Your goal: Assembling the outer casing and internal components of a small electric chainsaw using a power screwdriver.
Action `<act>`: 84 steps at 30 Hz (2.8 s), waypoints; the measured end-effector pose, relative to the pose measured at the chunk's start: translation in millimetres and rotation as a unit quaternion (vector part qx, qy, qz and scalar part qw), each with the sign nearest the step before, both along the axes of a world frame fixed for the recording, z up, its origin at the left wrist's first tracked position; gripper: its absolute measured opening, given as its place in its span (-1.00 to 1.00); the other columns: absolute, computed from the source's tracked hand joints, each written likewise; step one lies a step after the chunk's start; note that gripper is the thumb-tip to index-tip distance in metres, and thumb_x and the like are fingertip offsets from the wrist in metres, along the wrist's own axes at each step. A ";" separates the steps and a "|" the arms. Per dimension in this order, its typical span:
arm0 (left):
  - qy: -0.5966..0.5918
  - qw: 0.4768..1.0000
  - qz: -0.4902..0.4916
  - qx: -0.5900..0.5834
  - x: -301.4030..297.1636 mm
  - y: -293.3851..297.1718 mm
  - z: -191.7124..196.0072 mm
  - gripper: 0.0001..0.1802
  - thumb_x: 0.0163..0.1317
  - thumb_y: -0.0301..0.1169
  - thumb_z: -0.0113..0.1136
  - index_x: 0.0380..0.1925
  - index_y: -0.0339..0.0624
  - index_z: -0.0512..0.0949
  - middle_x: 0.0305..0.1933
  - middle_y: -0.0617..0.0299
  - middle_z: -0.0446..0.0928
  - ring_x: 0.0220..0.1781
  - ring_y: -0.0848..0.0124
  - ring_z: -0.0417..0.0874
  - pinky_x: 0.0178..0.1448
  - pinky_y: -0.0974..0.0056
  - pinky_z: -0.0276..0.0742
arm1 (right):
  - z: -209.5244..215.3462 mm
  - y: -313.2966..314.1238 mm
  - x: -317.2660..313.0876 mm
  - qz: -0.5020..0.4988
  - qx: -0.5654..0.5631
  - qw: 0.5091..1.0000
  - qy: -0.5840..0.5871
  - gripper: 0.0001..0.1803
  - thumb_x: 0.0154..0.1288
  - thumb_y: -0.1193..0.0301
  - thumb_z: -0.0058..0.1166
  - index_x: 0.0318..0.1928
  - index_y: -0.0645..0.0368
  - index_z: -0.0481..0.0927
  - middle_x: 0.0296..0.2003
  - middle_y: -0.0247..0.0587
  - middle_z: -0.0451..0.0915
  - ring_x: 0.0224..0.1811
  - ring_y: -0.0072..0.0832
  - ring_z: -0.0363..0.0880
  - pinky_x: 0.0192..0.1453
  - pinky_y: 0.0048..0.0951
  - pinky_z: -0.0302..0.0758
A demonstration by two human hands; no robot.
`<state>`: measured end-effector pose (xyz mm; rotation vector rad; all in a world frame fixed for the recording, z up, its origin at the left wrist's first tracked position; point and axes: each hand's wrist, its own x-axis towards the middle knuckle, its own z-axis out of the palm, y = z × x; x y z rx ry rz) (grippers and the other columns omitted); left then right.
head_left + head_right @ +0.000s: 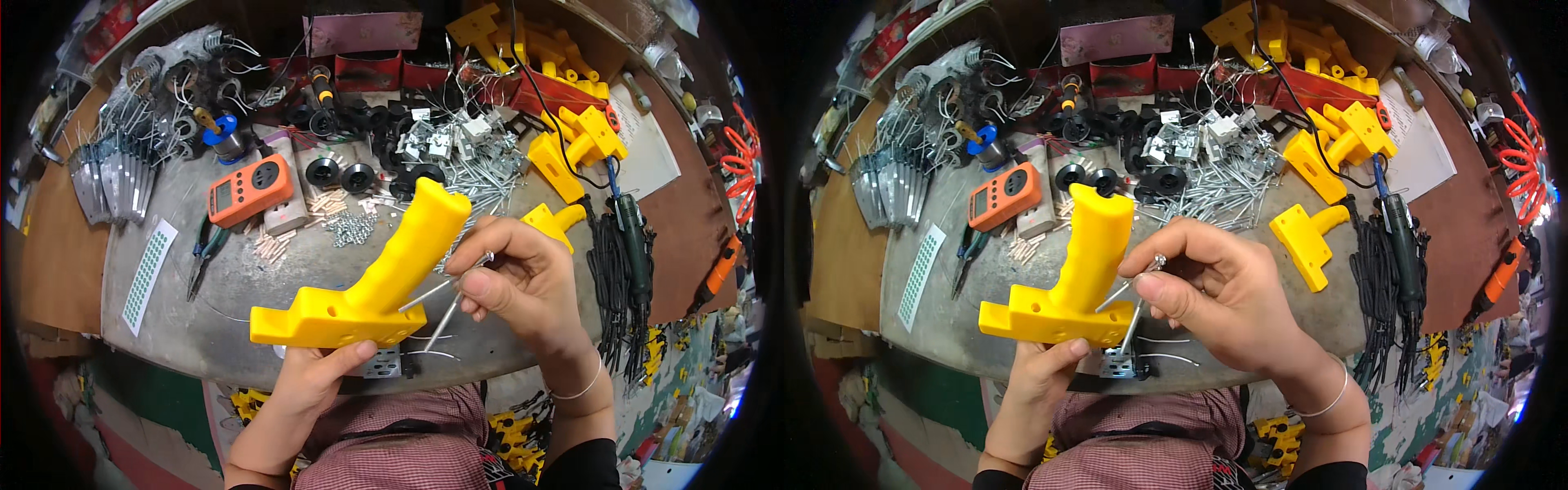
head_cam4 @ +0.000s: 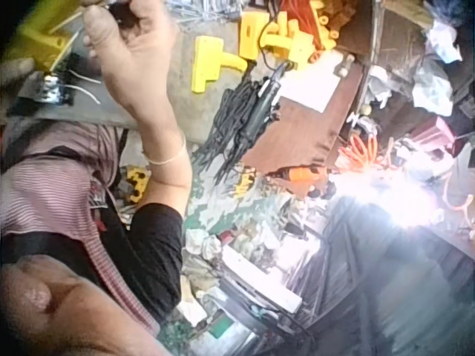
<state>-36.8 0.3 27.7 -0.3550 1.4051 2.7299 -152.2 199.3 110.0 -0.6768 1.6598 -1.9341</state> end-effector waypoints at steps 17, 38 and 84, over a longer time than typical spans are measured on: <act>0.009 0.995 0.060 -0.075 16.2 -1.3 3.7 -0.45 0.15 -0.55 0.36 0.15 -0.32 0.41 0.14 0.05 0.54 0.15 0.27 0.58 0.21 0.25 0.50 | 8.0 -5.3 17.3 -0.025 0.125 0.991 0.031 -0.79 0.34 0.51 0.12 -0.09 0.40 0.58 -0.25 -0.20 0.63 -0.28 -0.58 0.60 -0.15 -0.56 0.55; 0.192 0.928 0.104 -0.301 24.8 20.2 -8.4 -0.60 0.26 -0.45 0.26 0.09 -0.23 0.49 0.01 0.17 0.59 0.05 0.34 0.60 0.14 0.26 0.49 | 32.8 -29.7 69.1 -0.122 0.052 0.902 0.411 -0.81 0.21 0.67 0.20 -0.15 0.34 0.57 -0.33 -0.06 0.67 -0.33 -0.52 0.70 -0.25 -0.56 0.64; 0.231 0.731 -0.125 -0.630 -2.8 7.6 -35.5 0.19 -0.33 -0.16 0.63 0.34 -0.26 0.18 0.09 -0.20 0.38 0.07 -0.11 0.44 0.13 -0.06 0.38 | -69.3 72.9 8.3 0.033 0.412 0.793 0.447 -0.52 0.01 0.24 0.25 -0.05 0.19 0.51 -0.28 -0.08 0.54 -0.06 -0.15 0.53 0.05 -0.09 0.45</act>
